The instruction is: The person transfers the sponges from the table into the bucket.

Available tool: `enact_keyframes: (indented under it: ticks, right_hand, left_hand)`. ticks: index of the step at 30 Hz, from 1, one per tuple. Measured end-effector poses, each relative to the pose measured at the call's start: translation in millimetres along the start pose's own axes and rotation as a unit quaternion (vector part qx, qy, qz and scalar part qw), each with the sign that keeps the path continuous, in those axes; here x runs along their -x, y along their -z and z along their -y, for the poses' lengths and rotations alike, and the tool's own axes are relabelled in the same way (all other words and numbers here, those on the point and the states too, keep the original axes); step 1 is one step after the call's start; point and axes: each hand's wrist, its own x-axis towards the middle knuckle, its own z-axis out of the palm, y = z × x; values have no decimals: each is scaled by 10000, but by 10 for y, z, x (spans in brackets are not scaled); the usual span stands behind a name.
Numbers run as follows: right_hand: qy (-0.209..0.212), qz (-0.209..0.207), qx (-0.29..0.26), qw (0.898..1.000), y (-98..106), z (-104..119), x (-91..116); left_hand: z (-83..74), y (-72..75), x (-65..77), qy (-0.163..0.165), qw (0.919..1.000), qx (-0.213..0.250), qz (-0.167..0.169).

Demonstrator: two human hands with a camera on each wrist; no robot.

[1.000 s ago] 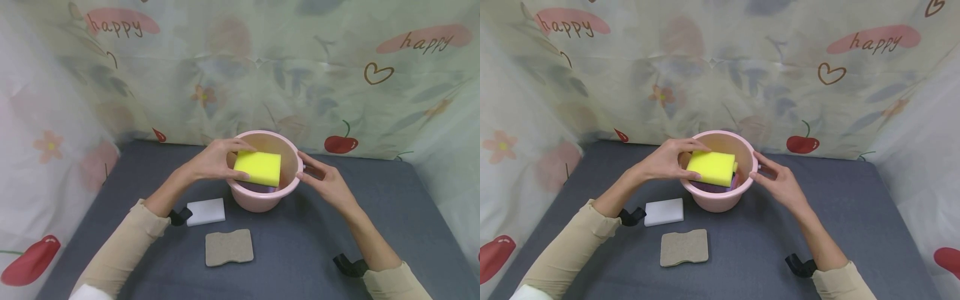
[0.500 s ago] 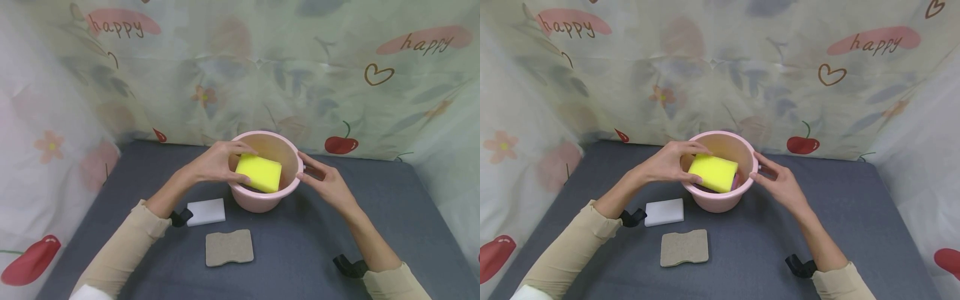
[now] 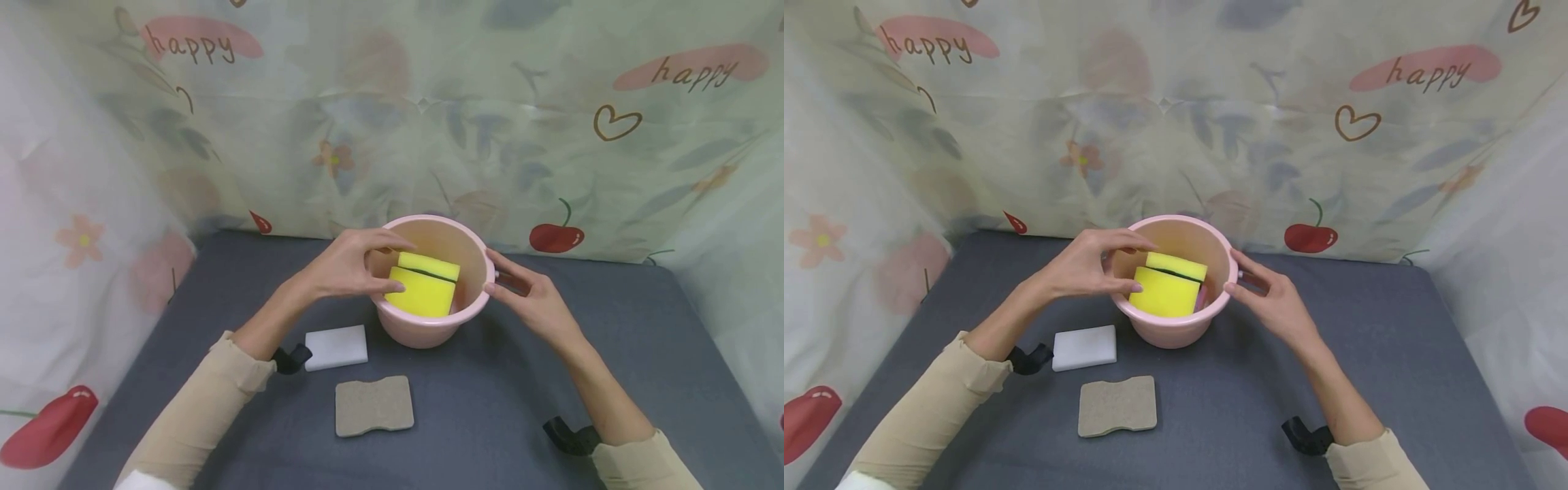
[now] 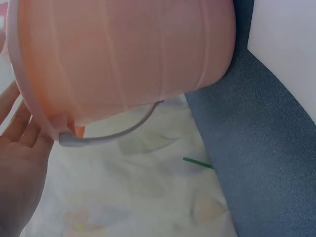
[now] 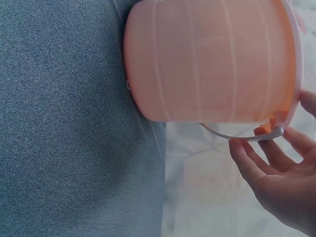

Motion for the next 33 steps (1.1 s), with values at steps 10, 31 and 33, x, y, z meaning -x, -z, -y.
enact_keyframes:
  ticks: [10, 31, 33]
  right_hand:
    - [38, -6, -5, 10000, 1, -10, 2]
    - [61, -17, 18, 10000, -4, -12, -4]
    - [69, -13, 3, 10000, -4, -11, -3]
  left_hand:
    - [22, 124, 155, -32, 9988, 7, -496]
    - [199, 246, 630, 140, 9942, 100, -1058]
    - [209, 240, 674, 231, 9942, 100, -1047]
